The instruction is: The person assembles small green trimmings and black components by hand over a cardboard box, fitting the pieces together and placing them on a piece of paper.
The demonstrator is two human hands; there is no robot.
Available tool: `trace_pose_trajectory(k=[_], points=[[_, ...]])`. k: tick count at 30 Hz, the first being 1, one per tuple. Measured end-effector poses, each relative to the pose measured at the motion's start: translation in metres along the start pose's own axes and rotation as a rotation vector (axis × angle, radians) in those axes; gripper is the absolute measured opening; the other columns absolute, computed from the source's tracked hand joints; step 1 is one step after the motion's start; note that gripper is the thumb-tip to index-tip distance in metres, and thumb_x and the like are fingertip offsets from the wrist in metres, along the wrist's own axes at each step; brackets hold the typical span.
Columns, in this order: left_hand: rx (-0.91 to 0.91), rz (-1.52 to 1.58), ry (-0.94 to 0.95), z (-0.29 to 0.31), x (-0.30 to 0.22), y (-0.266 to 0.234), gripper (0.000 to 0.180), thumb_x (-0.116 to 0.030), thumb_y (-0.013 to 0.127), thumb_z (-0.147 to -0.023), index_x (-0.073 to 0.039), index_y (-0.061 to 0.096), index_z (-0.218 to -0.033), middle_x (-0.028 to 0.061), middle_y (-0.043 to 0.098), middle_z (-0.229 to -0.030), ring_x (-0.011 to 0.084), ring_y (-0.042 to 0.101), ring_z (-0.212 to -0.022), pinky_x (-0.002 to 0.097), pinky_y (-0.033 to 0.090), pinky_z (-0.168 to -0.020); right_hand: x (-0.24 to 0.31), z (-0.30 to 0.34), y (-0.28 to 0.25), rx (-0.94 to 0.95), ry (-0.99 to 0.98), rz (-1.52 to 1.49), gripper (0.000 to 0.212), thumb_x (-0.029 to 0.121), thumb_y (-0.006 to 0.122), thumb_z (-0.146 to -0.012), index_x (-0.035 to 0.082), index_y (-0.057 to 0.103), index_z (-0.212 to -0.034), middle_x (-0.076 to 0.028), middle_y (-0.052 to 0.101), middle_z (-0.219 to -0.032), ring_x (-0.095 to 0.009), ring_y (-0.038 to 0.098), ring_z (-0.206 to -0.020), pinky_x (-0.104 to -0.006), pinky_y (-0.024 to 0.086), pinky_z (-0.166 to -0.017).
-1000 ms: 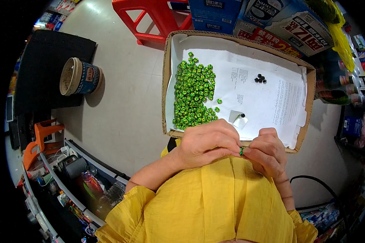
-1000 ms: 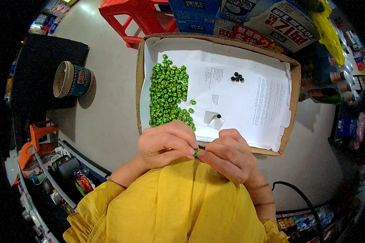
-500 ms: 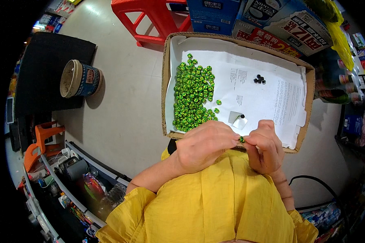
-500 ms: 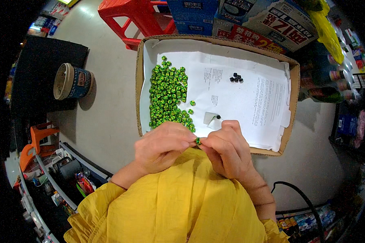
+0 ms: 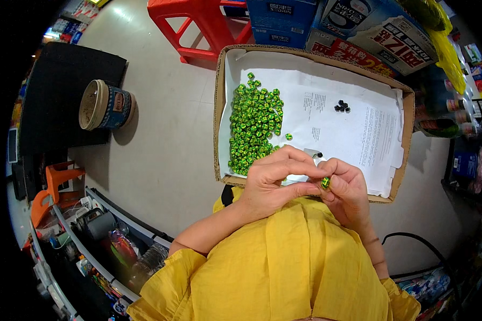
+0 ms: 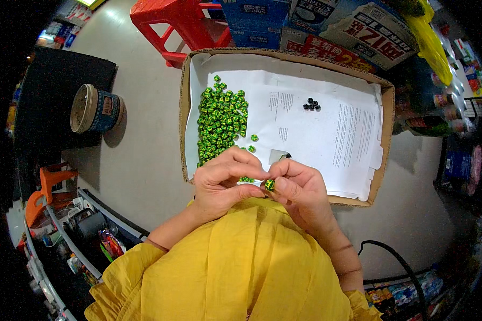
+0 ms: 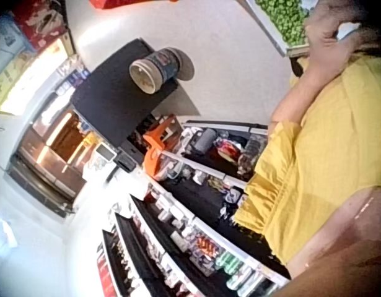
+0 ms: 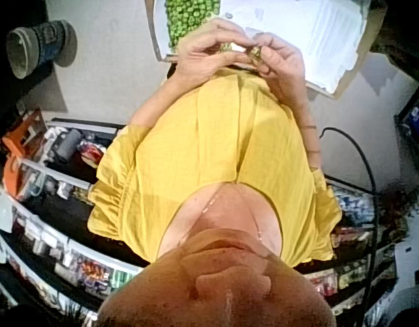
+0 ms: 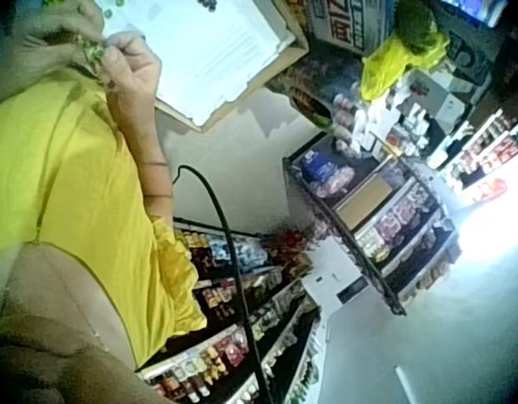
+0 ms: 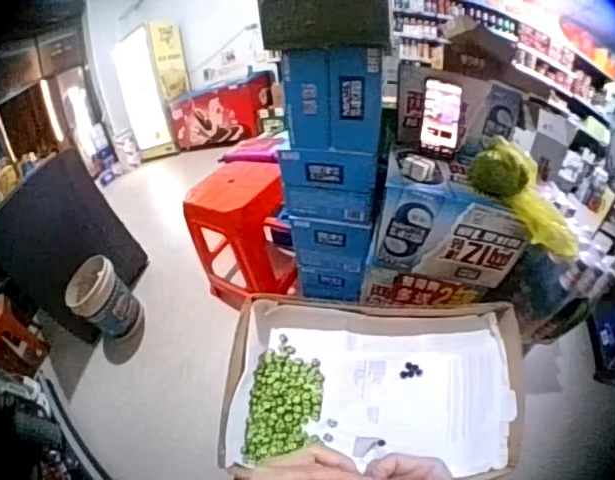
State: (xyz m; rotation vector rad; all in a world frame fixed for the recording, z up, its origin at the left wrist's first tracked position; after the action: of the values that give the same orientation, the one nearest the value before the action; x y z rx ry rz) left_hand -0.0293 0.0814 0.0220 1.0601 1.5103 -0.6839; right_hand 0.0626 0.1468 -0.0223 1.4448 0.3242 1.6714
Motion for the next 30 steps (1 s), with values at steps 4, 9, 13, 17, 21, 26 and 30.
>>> trace_pose_trajectory(k=[4,9,13,17,21,26,30], points=[[0.003,0.085,-0.018,0.003,0.007,0.000,0.027,0.003,0.074,-0.064,-0.005,0.068,-0.089,0.0051,0.058,-0.087,0.0139,0.054,-0.081,0.0244,0.043,-0.072,-0.012,0.004,0.016,0.063,0.226,-0.159,0.021,0.016,0.064,-0.081,-0.001,0.054,-0.089,-0.001,0.055,-0.078,-0.006,0.048,-0.064,-0.0169,0.039,-0.058],[0.057,0.230,0.019,0.001,0.004,0.004,0.023,0.004,0.074,-0.064,-0.005,0.068,-0.084,0.0032,0.056,-0.081,0.0131,0.051,-0.078,0.0237,0.041,-0.069,-0.015,0.005,0.018,0.068,0.253,-0.151,0.019,0.015,0.064,-0.081,0.000,0.055,-0.087,-0.002,0.056,-0.079,-0.006,0.052,-0.068,-0.0179,0.042,-0.061],[0.089,0.151,0.053,0.001,0.002,0.001,0.020,0.003,0.074,-0.065,-0.005,0.066,-0.082,0.0039,0.057,-0.079,0.0137,0.053,-0.077,0.0238,0.042,-0.067,-0.010,0.007,0.013,0.048,0.279,-0.068,0.016,0.014,0.063,-0.082,0.001,0.055,-0.085,-0.001,0.056,-0.078,-0.006,0.050,-0.069,-0.0171,0.041,-0.061],[0.048,-0.072,0.103,0.002,0.000,-0.004,0.017,0.003,0.072,-0.067,-0.003,0.065,-0.081,0.0070,0.060,-0.080,0.0165,0.057,-0.074,0.0251,0.044,-0.065,-0.009,0.003,0.001,-0.031,0.228,0.010,0.014,0.013,0.061,-0.083,0.001,0.055,-0.084,-0.001,0.055,-0.077,-0.005,0.049,-0.069,-0.0167,0.039,-0.061],[0.006,-0.040,-0.040,0.004,0.008,-0.007,0.014,0.004,0.068,-0.070,-0.001,0.064,-0.083,0.0088,0.063,-0.082,0.0167,0.059,-0.075,0.0249,0.045,-0.066,-0.002,0.002,0.000,-0.087,0.166,0.119,0.011,0.011,0.060,-0.084,0.001,0.056,-0.083,0.000,0.055,-0.075,-0.004,0.047,-0.068,-0.0171,0.038,-0.061],[0.026,0.061,-0.166,0.006,0.019,-0.009,0.016,0.009,0.066,-0.071,0.004,0.063,-0.085,0.0112,0.061,-0.084,0.0162,0.058,-0.077,0.0256,0.046,-0.067,0.007,0.003,-0.002,-0.165,0.068,0.371,0.006,0.007,0.058,-0.085,0.001,0.056,-0.083,0.001,0.054,-0.073,-0.003,0.045,-0.067,-0.0183,0.037,-0.059],[-0.020,0.097,-0.191,0.006,0.020,-0.013,0.014,0.011,0.065,-0.071,0.003,0.063,-0.082,0.0109,0.061,-0.085,0.0154,0.058,-0.079,0.0252,0.047,-0.068,0.029,0.004,0.014,-0.107,-0.306,0.879,0.007,0.003,0.060,-0.082,0.000,0.058,-0.088,-0.001,0.054,-0.070,-0.006,0.046,-0.064,-0.0200,0.038,-0.056]])
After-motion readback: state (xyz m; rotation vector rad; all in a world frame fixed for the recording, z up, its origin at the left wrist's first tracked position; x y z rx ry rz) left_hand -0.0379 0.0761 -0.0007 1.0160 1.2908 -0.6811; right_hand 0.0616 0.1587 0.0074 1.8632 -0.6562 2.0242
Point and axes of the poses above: each hand's wrist, its own z-axis away from the middle knuckle, its own y-axis out of the palm, x = y × z, the point moved 9 cm from there along -z, towards the middle knuckle
